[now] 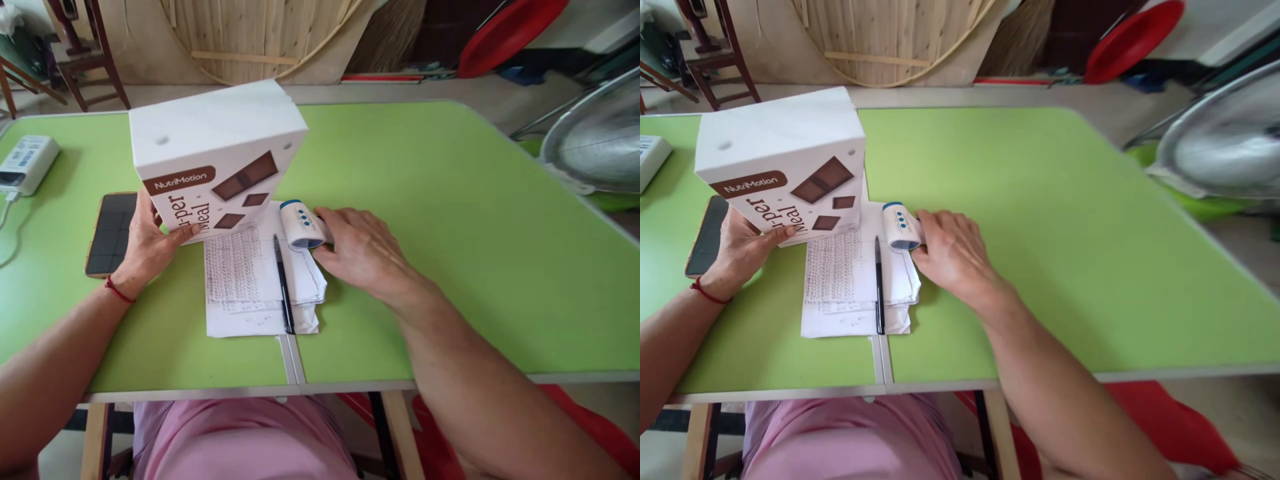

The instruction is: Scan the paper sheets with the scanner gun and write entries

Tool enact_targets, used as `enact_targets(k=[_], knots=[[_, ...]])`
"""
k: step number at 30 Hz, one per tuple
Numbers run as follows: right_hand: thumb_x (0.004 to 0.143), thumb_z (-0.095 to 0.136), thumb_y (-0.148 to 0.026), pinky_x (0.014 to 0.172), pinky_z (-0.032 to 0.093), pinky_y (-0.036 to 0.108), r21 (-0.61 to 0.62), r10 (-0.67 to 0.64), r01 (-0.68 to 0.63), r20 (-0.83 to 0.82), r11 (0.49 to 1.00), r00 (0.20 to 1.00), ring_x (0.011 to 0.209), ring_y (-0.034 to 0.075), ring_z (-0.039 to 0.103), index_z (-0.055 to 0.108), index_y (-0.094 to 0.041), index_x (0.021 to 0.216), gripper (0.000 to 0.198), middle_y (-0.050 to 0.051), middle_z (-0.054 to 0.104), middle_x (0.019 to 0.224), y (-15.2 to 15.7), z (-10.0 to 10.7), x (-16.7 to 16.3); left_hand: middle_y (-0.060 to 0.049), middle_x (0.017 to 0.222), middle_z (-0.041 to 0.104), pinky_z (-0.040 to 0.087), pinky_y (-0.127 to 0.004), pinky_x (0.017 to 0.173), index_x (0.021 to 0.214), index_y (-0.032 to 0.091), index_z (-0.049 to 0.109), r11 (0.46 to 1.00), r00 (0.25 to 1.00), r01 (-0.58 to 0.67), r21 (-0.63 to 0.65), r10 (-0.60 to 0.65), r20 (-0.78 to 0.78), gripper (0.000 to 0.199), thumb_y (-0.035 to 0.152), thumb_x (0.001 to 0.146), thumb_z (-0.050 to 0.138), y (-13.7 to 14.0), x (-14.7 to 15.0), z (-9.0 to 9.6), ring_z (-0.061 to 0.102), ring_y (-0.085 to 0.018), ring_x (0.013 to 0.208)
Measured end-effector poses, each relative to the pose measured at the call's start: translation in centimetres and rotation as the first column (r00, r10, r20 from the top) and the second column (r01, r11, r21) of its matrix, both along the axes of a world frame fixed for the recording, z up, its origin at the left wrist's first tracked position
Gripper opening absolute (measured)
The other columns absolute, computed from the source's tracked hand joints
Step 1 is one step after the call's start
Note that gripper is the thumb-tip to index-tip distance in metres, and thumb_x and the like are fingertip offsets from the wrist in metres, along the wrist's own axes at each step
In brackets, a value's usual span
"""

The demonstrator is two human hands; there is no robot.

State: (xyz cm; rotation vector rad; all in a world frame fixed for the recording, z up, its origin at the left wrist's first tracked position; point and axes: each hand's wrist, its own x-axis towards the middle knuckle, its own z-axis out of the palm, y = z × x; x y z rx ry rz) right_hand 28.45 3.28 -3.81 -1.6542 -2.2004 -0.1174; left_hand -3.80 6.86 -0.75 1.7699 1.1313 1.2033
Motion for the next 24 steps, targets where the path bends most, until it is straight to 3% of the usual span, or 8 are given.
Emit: enact_targets(k=[3, 5, 7, 9, 11, 14, 17, 24], knots=[[0.068, 0.067, -0.019, 0.066, 0.053, 0.046, -0.073, -0.065, 0.058, -0.097, 0.996, 0.993, 0.075, 0.028, 0.061, 0.065, -0.017, 0.104, 0.036, 0.011, 0.066, 0.08, 0.2, 0.3, -0.1, -0.011, 0.12, 0.061, 0.052, -0.046, 0.094, 0.125, 0.02, 0.047, 0.994, 0.995, -0.095, 0.06, 0.094, 0.027, 0.077, 0.053, 0.065, 0.083, -0.8, 0.6, 0.8, 0.061, -0.029, 0.109], [0.062, 0.074, -0.022, 0.061, 0.053, 0.043, -0.08, -0.138, 0.122, -0.255, 0.989, 0.957, 0.073, 0.026, 0.061, 0.065, -0.017, 0.096, 0.036, 0.011, 0.067, 0.081, -0.1, 1.2, -0.7, -0.011, 0.119, 0.062, 0.054, -0.044, 0.091, 0.122, 0.019, 0.049, 0.992, 0.994, -0.109, 0.065, 0.107, 0.029, 0.071, 0.051, 0.068, 0.082, -1.5, 1.0, 1.4, 0.062, -0.028, 0.108], [0.058, 0.078, -0.027, 0.056, 0.053, 0.039, -0.04, -0.161, 0.162, -0.488, 0.986, 0.858, 0.069, 0.023, 0.061, 0.062, -0.018, 0.09, 0.037, 0.011, 0.067, 0.082, -0.8, 2.6, -1.8, -0.011, 0.116, 0.064, 0.055, -0.045, 0.088, 0.117, 0.018, 0.051, 0.995, 0.994, -0.1, 0.028, 0.098, 0.048, 0.064, 0.052, 0.071, 0.08, -2.3, 1.4, 1.9, 0.064, -0.029, 0.104], [0.061, 0.077, -0.029, 0.055, 0.053, 0.037, 0.067, -0.056, 0.149, -0.716, 0.987, 0.696, 0.065, 0.02, 0.06, 0.06, -0.021, 0.086, 0.031, 0.008, 0.066, 0.079, -2.1, 3.9, -3.1, -0.012, 0.116, 0.065, 0.057, -0.045, 0.084, 0.113, 0.017, 0.053, 0.997, 0.995, -0.068, -0.044, 0.071, 0.074, 0.061, 0.053, 0.071, 0.079, -2.9, 1.7, 2.1, 0.066, -0.029, 0.1], [0.065, 0.068, -0.024, 0.052, 0.052, 0.037, 0.111, 0.117, -0.04, -0.862, 0.993, 0.493, 0.057, 0.018, 0.058, 0.058, -0.024, 0.076, 0.015, 0.002, 0.061, 0.066, -3.6, 5.0, -4.5, -0.013, 0.118, 0.064, 0.059, -0.042, 0.078, 0.112, 0.017, 0.054, 0.993, 0.996, -0.035, -0.109, 0.044, 0.079, 0.06, 0.052, 0.07, 0.08, -3.3, 2.0, 2.1, 0.066, -0.029, 0.098], [0.068, 0.061, -0.021, 0.047, 0.051, 0.034, -0.038, 0.088, -0.39, -0.95, 0.92, 0.301, 0.056, 0.019, 0.059, 0.061, -0.023, 0.078, 0.009, 0.003, 0.065, 0.067, -5.7, 5.5, -6.3, -0.013, 0.117, 0.065, 0.059, -0.041, 0.075, 0.112, 0.017, 0.055, 0.987, 0.998, -0.005, -0.164, 0.015, 0.06, 0.058, 0.05, 0.071, 0.08, -3.4, 2.1, 1.9, 0.066, -0.028, 0.098], [0.073, 0.06, -0.025, 0.046, 0.047, 0.03, -0.2, -0.043, -0.534, -0.956, 0.821, 0.292, 0.055, 0.016, 0.055, 0.058, -0.022, 0.074, 0.004, 0.002, 0.062, 0.065, -6.8, 5.2, -7.5, -0.013, 0.115, 0.067, 0.058, -0.044, 0.08, 0.113, 0.016, 0.055, 0.978, 0.995, 0.057, -0.2, -0.038, 0.097, 0.057, 0.049, 0.073, 0.078, -2.9, 1.9, 1.6, 0.066, -0.029, 0.099], [0.075, 0.065, -0.033, 0.053, 0.045, 0.027, -0.303, -0.12, -0.561, -0.933, 0.771, 0.339, 0.062, 0.014, 0.051, 0.053, -0.021, 0.081, 0.018, -0.001, 0.057, 0.07, -7.1, 3.8, -8.5, -0.011, 0.109, 0.07, 0.057, -0.042, 0.082, 0.108, 0.016, 0.06, 0.96, 0.98, 0.197, -0.2, -0.186, 0.074, 0.046, 0.044, 0.076, 0.078, -2.3, 1.3, 1.9, 0.067, -0.029, 0.098]])
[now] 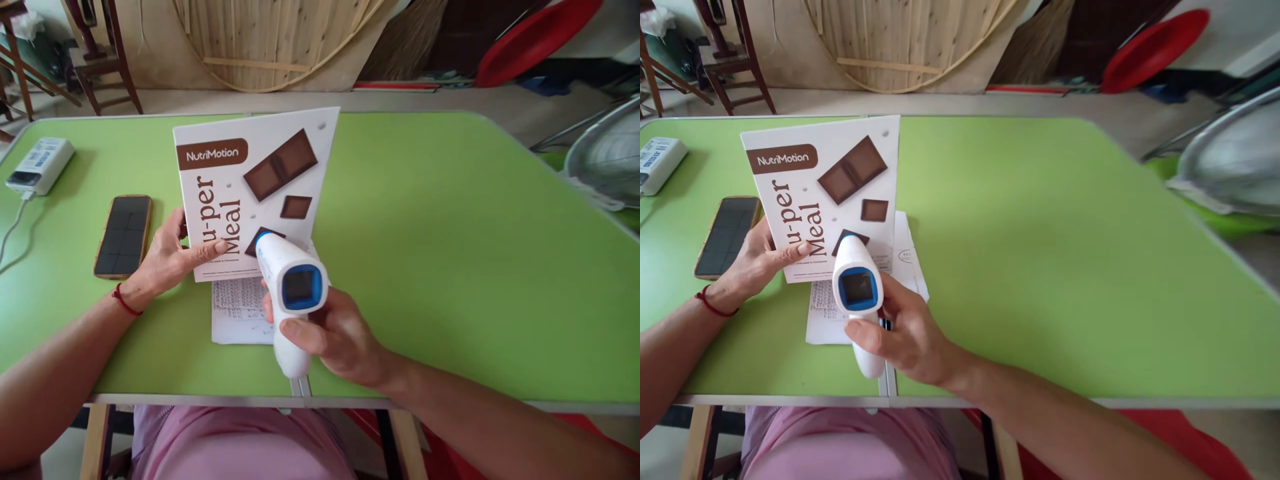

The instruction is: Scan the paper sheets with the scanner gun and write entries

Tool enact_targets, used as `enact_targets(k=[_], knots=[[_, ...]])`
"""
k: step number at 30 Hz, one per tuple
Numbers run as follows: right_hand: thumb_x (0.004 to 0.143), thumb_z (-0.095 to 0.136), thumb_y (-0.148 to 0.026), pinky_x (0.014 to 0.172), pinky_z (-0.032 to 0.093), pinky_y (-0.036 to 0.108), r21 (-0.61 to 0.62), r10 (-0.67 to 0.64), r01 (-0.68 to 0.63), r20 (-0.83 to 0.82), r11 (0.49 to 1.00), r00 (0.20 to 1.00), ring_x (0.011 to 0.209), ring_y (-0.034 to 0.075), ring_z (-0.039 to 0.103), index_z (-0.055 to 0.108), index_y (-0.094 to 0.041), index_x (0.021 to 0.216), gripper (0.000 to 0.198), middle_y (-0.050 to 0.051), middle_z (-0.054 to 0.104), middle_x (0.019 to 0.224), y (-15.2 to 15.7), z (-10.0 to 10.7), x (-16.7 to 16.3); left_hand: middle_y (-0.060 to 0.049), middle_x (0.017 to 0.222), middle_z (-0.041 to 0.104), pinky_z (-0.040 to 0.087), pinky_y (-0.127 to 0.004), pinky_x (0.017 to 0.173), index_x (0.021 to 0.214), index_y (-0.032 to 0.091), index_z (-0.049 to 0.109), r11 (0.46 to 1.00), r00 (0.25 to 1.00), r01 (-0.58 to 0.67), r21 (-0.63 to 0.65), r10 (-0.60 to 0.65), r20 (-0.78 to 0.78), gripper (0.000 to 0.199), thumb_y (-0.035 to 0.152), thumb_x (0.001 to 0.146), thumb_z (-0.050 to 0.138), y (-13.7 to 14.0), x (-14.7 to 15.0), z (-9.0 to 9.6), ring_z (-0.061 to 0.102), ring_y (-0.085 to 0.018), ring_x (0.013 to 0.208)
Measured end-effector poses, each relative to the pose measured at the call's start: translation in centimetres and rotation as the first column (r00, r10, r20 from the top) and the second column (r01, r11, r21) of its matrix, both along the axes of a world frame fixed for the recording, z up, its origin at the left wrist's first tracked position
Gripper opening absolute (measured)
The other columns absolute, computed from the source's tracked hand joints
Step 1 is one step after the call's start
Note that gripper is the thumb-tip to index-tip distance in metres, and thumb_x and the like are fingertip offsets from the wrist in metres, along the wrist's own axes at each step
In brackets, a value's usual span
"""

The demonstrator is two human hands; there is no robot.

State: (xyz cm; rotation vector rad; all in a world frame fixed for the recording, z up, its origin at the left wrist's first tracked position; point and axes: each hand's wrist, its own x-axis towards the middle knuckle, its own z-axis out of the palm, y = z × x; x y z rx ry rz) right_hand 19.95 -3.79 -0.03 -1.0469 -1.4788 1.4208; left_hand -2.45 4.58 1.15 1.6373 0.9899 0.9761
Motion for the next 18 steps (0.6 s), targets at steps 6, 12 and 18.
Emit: enact_targets(k=[6, 12, 18], knots=[[0.079, 0.062, -0.039, 0.057, 0.048, 0.028, -0.033, 0.093, -0.092, 0.022, 0.995, 0.995, 0.066, 0.014, 0.053, 0.052, -0.021, 0.08, 0.021, 0.001, 0.057, 0.073, 0.07, 0.01, -0.19, -0.011, 0.111, 0.069, 0.057, -0.04, 0.078, 0.108, 0.015, 0.06, 1.0, 1.0, -0.008, -0.028, 0.008, 0.026, 0.049, 0.043, 0.074, 0.079, -0.05, 0.15, 0.15, 0.067, -0.027, 0.096], [0.08, 0.065, -0.043, 0.057, 0.047, 0.028, -0.046, 0.124, -0.126, -0.041, 0.991, 0.991, 0.065, 0.014, 0.052, 0.052, -0.02, 0.075, 0.026, 0.001, 0.055, 0.07, 0.34, -0.2, -0.08, -0.01, 0.108, 0.069, 0.055, -0.038, 0.077, 0.112, 0.016, 0.057, 0.999, 0.999, 0.017, -0.032, -0.016, 0.038, 0.049, 0.041, 0.075, 0.079, 0.12, -0.02, -0.07, 0.066, -0.027, 0.096], [0.08, 0.064, -0.053, 0.058, 0.047, 0.03, -0.065, 0.116, -0.116, -0.013, 0.991, 0.993, 0.066, 0.016, 0.053, 0.053, -0.02, 0.074, 0.036, 0.002, 0.055, 0.069, 0.3, -0.4, 0.16, -0.011, 0.11, 0.068, 0.054, -0.036, 0.077, 0.11, 0.016, 0.058, 0.999, 1.0, 0.009, -0.046, -0.008, 0.023, 0.049, 0.043, 0.074, 0.079, 0.1, -0.06, 0.11, 0.064, -0.027, 0.096]])
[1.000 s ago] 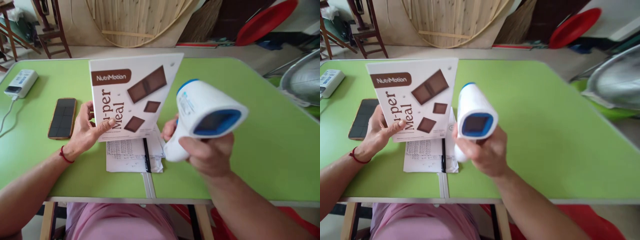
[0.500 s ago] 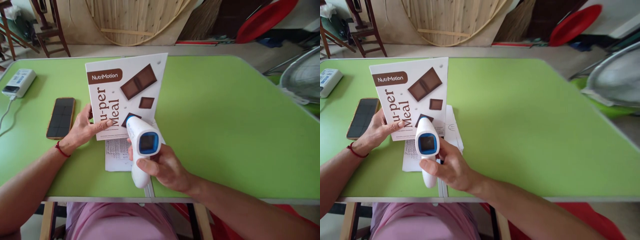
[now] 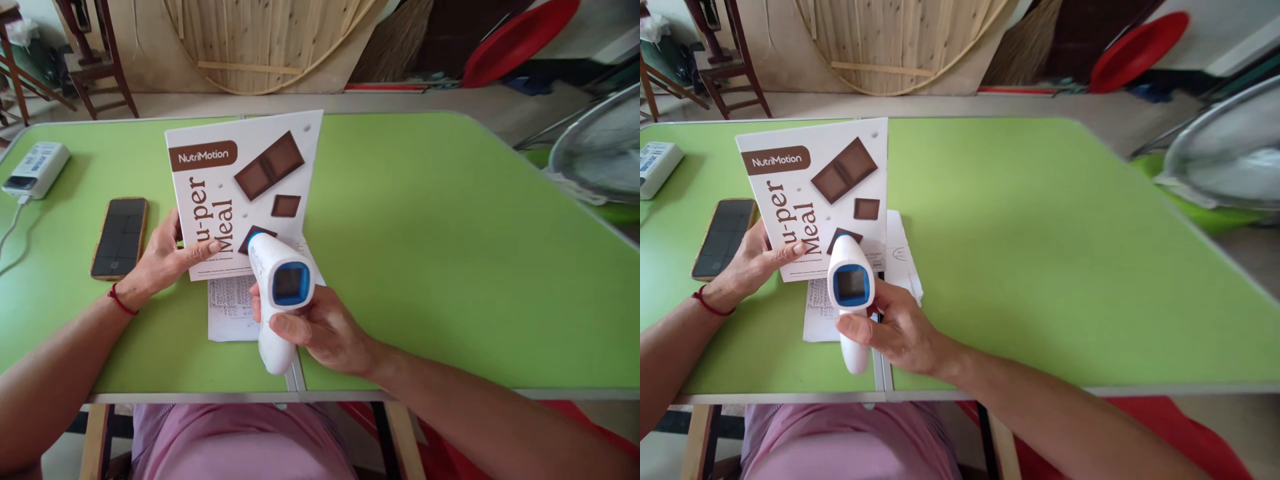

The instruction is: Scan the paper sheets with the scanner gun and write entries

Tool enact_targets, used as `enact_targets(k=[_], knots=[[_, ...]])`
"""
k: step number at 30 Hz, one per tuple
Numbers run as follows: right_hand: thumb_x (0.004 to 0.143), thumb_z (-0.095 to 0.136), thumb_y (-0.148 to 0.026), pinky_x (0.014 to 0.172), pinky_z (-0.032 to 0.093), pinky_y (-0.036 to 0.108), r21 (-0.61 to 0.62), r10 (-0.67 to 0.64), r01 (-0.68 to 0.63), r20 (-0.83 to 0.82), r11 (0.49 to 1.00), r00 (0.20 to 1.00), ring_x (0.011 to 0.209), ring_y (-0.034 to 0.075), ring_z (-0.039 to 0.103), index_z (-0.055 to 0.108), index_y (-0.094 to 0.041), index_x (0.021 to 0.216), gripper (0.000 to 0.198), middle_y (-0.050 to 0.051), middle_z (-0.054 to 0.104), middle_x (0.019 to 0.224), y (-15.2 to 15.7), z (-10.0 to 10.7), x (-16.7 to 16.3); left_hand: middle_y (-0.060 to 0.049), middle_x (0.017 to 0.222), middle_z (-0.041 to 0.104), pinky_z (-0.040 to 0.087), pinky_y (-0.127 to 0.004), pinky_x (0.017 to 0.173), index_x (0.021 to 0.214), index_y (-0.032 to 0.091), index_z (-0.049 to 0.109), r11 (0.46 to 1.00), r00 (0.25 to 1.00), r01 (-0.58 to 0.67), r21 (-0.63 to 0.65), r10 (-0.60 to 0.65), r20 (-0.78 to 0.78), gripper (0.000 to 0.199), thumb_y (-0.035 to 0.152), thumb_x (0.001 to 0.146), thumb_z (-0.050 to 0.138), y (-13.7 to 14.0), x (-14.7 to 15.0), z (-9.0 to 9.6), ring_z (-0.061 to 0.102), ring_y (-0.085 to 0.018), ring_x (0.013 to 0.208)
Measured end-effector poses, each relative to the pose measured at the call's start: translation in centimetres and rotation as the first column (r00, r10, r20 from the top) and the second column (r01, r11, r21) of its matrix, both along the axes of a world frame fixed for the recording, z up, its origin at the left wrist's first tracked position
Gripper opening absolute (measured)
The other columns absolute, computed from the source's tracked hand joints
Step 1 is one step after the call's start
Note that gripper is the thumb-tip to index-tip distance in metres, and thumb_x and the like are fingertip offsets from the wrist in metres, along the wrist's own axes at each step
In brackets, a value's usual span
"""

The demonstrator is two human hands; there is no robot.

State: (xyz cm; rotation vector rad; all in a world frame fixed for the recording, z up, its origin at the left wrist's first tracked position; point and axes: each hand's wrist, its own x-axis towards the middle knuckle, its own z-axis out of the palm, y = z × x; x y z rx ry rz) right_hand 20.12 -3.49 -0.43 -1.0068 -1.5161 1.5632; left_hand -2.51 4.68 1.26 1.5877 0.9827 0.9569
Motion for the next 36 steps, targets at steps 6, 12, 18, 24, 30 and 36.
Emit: enact_targets(k=[6, 12, 18, 24, 30, 36], knots=[[0.079, 0.065, -0.055, 0.059, 0.046, 0.031, -0.002, -0.003, 0.003, 0.01, 1.0, 1.0, 0.066, 0.016, 0.053, 0.055, -0.02, 0.075, 0.037, 0.002, 0.055, 0.07, -0.01, -0.16, 0.14, -0.009, 0.106, 0.069, 0.054, -0.036, 0.076, 0.11, 0.017, 0.057, 1.0, 1.0, 0.015, 0.011, -0.015, 0.017, 0.049, 0.043, 0.075, 0.079, 0.0, 0.12, 0.1, 0.064, -0.026, 0.094], [0.08, 0.064, -0.057, 0.058, 0.046, 0.031, -0.004, 0.001, -0.001, 0.006, 1.0, 1.0, 0.065, 0.016, 0.052, 0.055, -0.019, 0.077, 0.039, 0.002, 0.055, 0.07, 0.02, -0.23, 0.1, -0.01, 0.107, 0.069, 0.053, -0.037, 0.077, 0.109, 0.016, 0.057, 1.0, 1.0, 0.009, 0.002, -0.009, 0.016, 0.051, 0.045, 0.073, 0.08, -0.03, 0.19, 0.2, 0.065, -0.027, 0.094], [0.08, 0.064, -0.057, 0.056, 0.045, 0.03, 0.019, 0.01, -0.01, 0.002, 1.0, 1.0, 0.064, 0.015, 0.051, 0.055, -0.019, 0.077, 0.039, 0.002, 0.055, 0.069, 0.06, -0.05, 0.12, -0.011, 0.109, 0.068, 0.053, -0.039, 0.077, 0.11, 0.017, 0.057, 1.0, 1.0, 0.005, 0.0, -0.005, 0.011, 0.054, 0.046, 0.072, 0.08, -0.01, 0.2, 0.18, 0.065, -0.028, 0.094], [0.08, 0.065, -0.056, 0.055, 0.045, 0.029, 0.018, 0.003, -0.003, -0.017, 1.0, 1.0, 0.063, 0.014, 0.052, 0.055, -0.019, 0.077, 0.038, 0.002, 0.055, 0.069, 0.09, -0.01, 0.06, -0.011, 0.11, 0.068, 0.053, -0.039, 0.078, 0.108, 0.016, 0.056, 1.0, 1.0, 0.006, 0.004, -0.006, 0.003, 0.052, 0.044, 0.071, 0.081, 0.17, 0.01, -0.06, 0.065, -0.028, 0.097], [0.079, 0.067, -0.054, 0.053, 0.044, 0.027, -0.012, 0.014, -0.014, -0.045, 1.0, 0.999, 0.061, 0.013, 0.051, 0.053, -0.02, 0.074, 0.037, 0.001, 0.054, 0.067, 0.23, 0.13, 0.06, -0.01, 0.11, 0.068, 0.053, -0.041, 0.082, 0.108, 0.017, 0.055, 1.0, 1.0, 0.013, -0.008, -0.013, 0.017, 0.053, 0.042, 0.07, 0.082, 0.2, -0.02, -0.21, 0.064, -0.028, 0.1], [0.078, 0.068, -0.056, 0.053, 0.044, 0.027, -0.018, 0.002, -0.002, -0.034, 1.0, 0.999, 0.06, 0.012, 0.049, 0.053, -0.02, 0.073, 0.039, 0.0, 0.053, 0.067, 0.27, 0.18, 0.12, -0.012, 0.114, 0.067, 0.053, -0.041, 0.084, 0.11, 0.016, 0.055, 1.0, 1.0, 0.012, -0.012, -0.012, 0.022, 0.055, 0.042, 0.07, 0.083, 0.21, 0.0, -0.25, 0.064, -0.029, 0.103]])
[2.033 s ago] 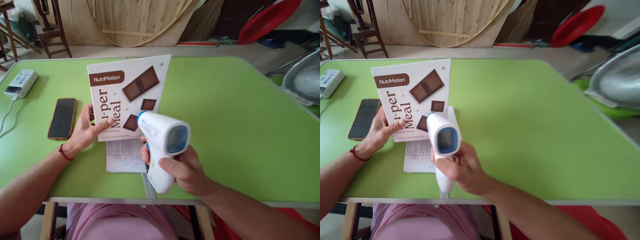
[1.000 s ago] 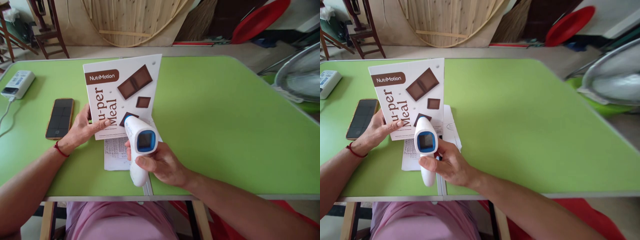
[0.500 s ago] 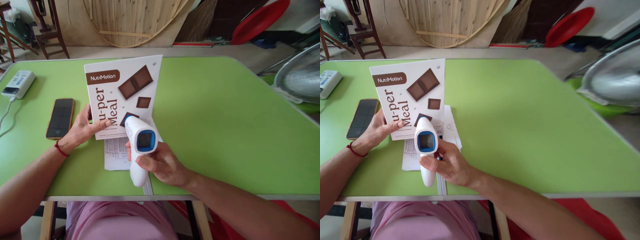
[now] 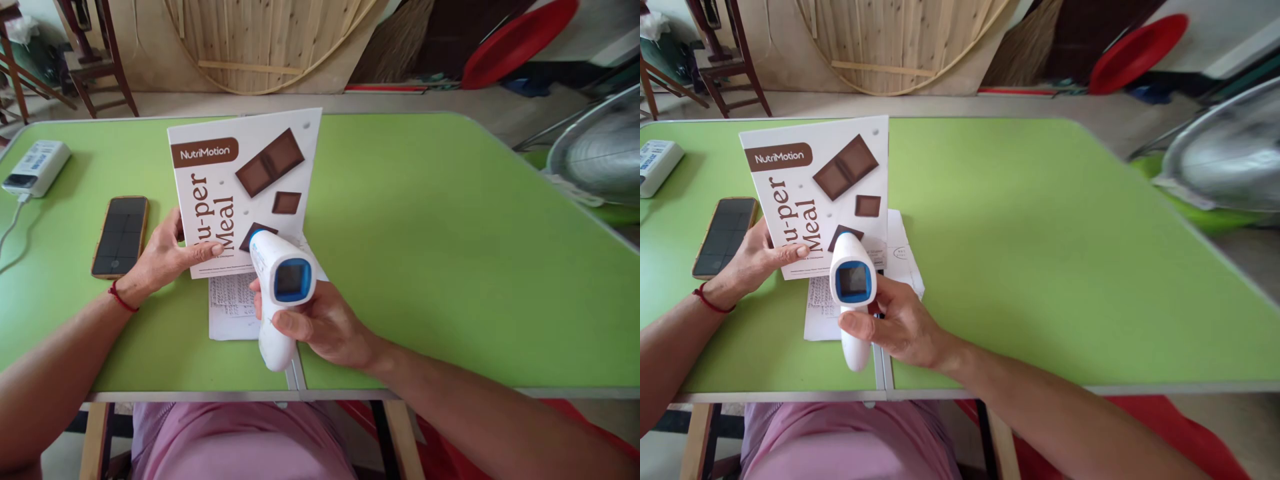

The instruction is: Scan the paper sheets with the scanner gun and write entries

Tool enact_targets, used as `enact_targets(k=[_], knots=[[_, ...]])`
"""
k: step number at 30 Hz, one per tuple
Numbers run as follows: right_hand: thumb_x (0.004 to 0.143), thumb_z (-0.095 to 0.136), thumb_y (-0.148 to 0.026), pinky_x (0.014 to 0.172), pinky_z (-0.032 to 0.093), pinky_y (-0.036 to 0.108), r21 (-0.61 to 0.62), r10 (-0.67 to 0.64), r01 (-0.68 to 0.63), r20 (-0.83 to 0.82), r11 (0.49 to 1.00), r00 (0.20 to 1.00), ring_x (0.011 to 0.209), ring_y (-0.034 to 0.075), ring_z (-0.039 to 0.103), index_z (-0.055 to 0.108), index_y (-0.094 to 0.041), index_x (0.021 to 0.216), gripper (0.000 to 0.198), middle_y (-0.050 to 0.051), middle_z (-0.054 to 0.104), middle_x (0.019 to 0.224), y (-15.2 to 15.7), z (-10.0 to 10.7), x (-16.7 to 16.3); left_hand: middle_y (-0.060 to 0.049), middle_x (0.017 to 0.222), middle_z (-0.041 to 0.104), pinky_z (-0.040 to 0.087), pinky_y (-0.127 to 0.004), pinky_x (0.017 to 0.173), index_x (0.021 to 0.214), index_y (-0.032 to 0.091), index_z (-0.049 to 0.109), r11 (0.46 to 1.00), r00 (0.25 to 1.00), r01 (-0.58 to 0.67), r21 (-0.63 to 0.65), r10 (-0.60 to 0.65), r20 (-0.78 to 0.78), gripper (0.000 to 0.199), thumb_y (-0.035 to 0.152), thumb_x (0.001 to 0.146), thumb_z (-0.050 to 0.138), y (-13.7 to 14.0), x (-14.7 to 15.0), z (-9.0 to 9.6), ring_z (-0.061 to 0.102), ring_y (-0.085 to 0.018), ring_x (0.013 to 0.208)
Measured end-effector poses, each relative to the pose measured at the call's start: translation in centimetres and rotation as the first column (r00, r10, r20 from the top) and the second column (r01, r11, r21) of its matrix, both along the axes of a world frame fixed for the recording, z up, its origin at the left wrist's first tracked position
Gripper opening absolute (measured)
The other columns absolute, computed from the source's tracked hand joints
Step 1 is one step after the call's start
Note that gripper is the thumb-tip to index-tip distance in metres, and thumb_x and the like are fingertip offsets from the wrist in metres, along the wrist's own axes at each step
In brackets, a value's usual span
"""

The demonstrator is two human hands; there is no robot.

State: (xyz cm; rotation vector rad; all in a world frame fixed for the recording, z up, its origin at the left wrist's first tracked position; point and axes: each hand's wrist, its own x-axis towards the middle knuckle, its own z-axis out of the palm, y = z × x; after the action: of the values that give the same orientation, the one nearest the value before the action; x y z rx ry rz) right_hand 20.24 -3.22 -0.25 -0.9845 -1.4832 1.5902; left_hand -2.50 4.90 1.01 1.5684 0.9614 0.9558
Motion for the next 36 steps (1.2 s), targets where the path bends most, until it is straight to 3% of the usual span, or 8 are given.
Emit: enact_targets(k=[36], knots=[[0.076, 0.069, -0.055, 0.059, 0.049, 0.031, 0.021, 0.016, -0.017, 0.058, 1.0, 0.998, 0.063, 0.015, 0.052, 0.055, -0.02, 0.075, 0.038, 0.001, 0.056, 0.07, 0.21, 0.01, 0.18, -0.011, 0.113, 0.069, 0.055, -0.042, 0.081, 0.11, 0.017, 0.059, 0.999, 0.999, 0.033, 0.002, -0.033, -0.029, 0.05, 0.042, 0.072, 0.081, 0.0, -0.14, 0.29, 0.066, -0.029, 0.099]])
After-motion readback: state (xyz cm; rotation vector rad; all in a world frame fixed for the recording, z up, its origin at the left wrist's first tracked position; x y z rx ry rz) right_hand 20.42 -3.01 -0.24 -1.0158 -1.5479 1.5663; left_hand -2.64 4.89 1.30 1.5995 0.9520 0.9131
